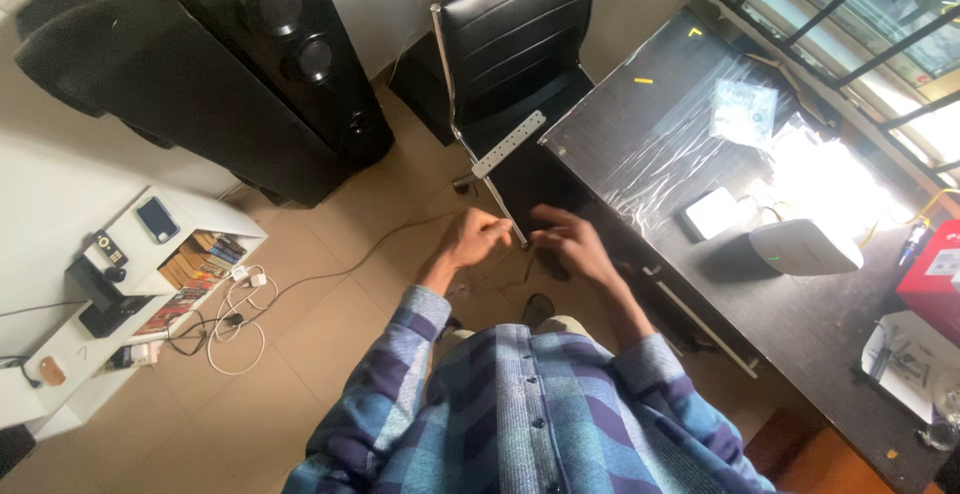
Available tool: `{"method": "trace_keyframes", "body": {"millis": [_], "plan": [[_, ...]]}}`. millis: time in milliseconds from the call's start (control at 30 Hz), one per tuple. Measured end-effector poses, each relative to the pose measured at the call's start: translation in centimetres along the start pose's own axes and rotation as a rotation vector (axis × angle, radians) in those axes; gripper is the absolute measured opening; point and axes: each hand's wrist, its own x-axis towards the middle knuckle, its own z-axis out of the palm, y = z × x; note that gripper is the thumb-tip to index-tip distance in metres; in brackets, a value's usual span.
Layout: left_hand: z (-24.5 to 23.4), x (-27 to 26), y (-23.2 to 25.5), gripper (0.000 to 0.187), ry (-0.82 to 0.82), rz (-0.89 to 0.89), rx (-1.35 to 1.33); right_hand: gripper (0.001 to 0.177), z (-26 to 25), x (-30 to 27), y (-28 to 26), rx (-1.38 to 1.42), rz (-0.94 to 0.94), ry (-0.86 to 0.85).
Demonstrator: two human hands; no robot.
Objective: The person unboxes a white Airtel router, connects a power adapter and Ethernet cable, and mounts the device on a window grille. They then plug the power adapter into a power strip and place the strip on a chair.
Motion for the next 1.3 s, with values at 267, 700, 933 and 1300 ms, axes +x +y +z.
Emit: {"method": "trace_keyframes", "body": {"millis": [267,700,933,1300], "plan": [[-0.2,0.3,2.9,0.044,-0.118,-0.085,-0.435,0.021,2.2,-1.0,-2.9,-0.17,-0.053,0.085],[-2.7,-0.6,2.2,0.036,-0.335,-0.336,-0.474,0.021,0.8,-2.4,-3.3,-0.136,-0.067,0.501],[-4.3,-0.4,1.3,0.034,-0.322,-0.281,-0.328,0.019,0.2,-2.8,-2.7,-0.063,-0.157,0.674],[-7.1,-1.9,2.3,0.039,-0.109,-0.287,-0.074,0.02,1.3,-2.4,-2.6,-0.147,-0.208,0.801]]}}
